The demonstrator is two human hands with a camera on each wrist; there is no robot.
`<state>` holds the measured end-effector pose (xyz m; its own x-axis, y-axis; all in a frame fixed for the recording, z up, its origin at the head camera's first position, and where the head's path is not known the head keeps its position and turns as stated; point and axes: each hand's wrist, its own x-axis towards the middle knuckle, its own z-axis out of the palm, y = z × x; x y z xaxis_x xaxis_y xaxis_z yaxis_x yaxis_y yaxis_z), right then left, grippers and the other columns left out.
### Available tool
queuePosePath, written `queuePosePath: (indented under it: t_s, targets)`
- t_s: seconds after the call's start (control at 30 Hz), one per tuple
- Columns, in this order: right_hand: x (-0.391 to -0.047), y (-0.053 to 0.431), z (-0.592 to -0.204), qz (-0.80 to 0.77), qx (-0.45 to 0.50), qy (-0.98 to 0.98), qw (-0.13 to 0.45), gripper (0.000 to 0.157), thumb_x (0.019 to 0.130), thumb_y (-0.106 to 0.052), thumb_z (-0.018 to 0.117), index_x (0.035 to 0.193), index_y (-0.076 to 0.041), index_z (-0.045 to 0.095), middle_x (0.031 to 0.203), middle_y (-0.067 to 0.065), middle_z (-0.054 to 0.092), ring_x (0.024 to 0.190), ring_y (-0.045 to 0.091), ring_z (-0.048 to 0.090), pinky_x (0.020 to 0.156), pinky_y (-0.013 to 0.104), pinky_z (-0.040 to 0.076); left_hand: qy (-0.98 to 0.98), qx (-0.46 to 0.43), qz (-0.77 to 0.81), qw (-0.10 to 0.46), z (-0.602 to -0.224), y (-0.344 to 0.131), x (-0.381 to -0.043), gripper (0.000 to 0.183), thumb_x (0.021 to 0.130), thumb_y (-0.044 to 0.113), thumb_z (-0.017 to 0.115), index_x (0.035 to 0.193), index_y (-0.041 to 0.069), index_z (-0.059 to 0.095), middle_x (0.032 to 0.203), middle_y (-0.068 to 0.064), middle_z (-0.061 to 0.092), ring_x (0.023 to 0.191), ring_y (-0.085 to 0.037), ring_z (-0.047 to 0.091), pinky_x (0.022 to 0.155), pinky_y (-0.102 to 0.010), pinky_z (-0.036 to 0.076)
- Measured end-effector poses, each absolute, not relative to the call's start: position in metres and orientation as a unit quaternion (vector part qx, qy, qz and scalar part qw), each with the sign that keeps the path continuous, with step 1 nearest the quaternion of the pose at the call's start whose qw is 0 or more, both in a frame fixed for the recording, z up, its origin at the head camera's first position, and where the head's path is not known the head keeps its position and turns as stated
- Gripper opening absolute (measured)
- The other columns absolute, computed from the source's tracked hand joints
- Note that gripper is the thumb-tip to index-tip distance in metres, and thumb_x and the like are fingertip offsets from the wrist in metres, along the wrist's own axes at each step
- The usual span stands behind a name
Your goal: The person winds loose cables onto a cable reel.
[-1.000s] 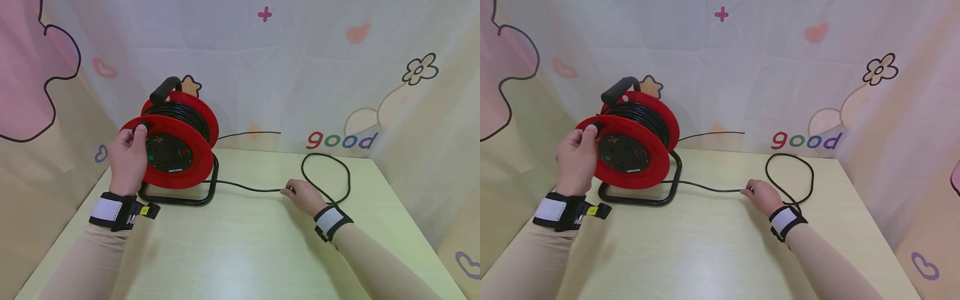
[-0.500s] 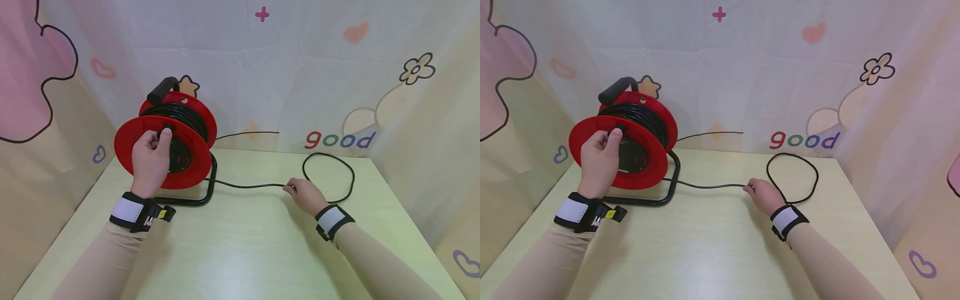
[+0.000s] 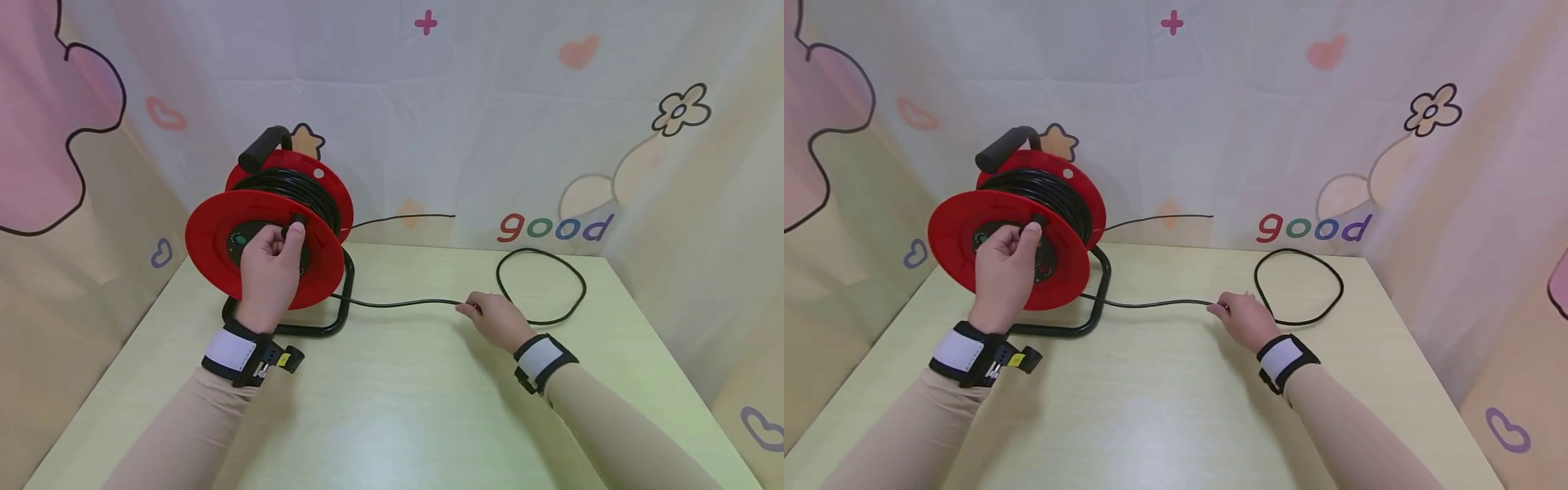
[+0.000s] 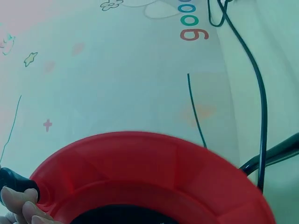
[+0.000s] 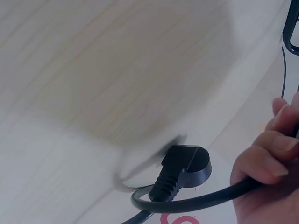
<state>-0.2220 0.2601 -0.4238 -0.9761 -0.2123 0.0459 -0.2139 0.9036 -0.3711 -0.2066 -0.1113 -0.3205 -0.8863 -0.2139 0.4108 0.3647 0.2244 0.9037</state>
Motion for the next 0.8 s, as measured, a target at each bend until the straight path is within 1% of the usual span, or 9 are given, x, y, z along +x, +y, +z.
queuePosePath:
  t_s: [0.13,0.23,0.33,0.47,0.57,0.8]
  targets:
    - [-0.222,0.258,-0.424,0.192,0.112,-0.975,0.001,0.032,0.096,-0.039,0.058,0.085,-0.009,0.065,0.060,-0.002,0.044,0.056,0.015,0.044,0.054,0.032,0.035,-0.748,-0.057,-0.617,0.238,-0.327,-0.105,-0.205,0.037,0.097,0.039,0.056,0.081,0.006,0.050,0.065,-0.012,0.046,0.066,-0.022,0.049,0.065,-0.035,0.045]
    - [-0.222,0.255,-0.423,0.196,0.115,-0.974,-0.001,0.035,0.096,-0.041,0.058,0.084,-0.010,0.065,0.058,-0.003,0.041,0.054,0.014,0.042,0.053,0.032,0.033,-0.746,-0.061,-0.619,0.238,-0.331,-0.101,-0.205,0.036,0.097,0.038,0.056,0.081,0.006,0.051,0.065,-0.013,0.047,0.069,-0.023,0.051,0.070,-0.037,0.048]
    - [-0.222,0.251,-0.421,0.197,0.121,-0.973,0.003,0.035,0.096,-0.041,0.057,0.084,-0.010,0.065,0.057,-0.004,0.040,0.052,0.013,0.040,0.052,0.031,0.032,-0.744,-0.062,-0.623,0.233,-0.335,-0.097,-0.204,0.034,0.097,0.036,0.056,0.082,0.006,0.052,0.065,-0.013,0.048,0.071,-0.022,0.053,0.071,-0.037,0.049]
    - [-0.222,0.247,-0.420,0.202,0.123,-0.972,0.006,0.032,0.096,-0.038,0.059,0.084,-0.009,0.065,0.057,-0.004,0.040,0.051,0.013,0.041,0.051,0.031,0.032,-0.741,-0.064,-0.628,0.228,-0.338,-0.094,-0.204,0.033,0.098,0.034,0.056,0.082,0.006,0.052,0.065,-0.012,0.049,0.070,-0.022,0.052,0.067,-0.036,0.047]
    - [-0.222,0.247,-0.420,0.203,0.124,-0.971,0.003,0.028,0.096,-0.035,0.059,0.088,-0.009,0.066,0.058,-0.002,0.042,0.053,0.014,0.042,0.052,0.032,0.033,-0.742,-0.062,-0.629,0.225,-0.340,-0.092,-0.204,0.033,0.097,0.035,0.056,0.082,0.006,0.052,0.065,-0.011,0.048,0.068,-0.023,0.050,0.062,-0.035,0.044]
    - [-0.225,0.246,-0.421,0.201,0.119,-0.972,-0.007,0.027,0.097,-0.034,0.058,0.090,-0.009,0.066,0.063,-0.001,0.046,0.058,0.015,0.045,0.054,0.032,0.036,-0.755,-0.048,-0.622,0.202,-0.345,-0.090,-0.200,0.032,0.098,0.036,0.055,0.086,0.007,0.055,0.066,-0.011,0.050,0.068,-0.023,0.049,0.056,-0.033,0.040]
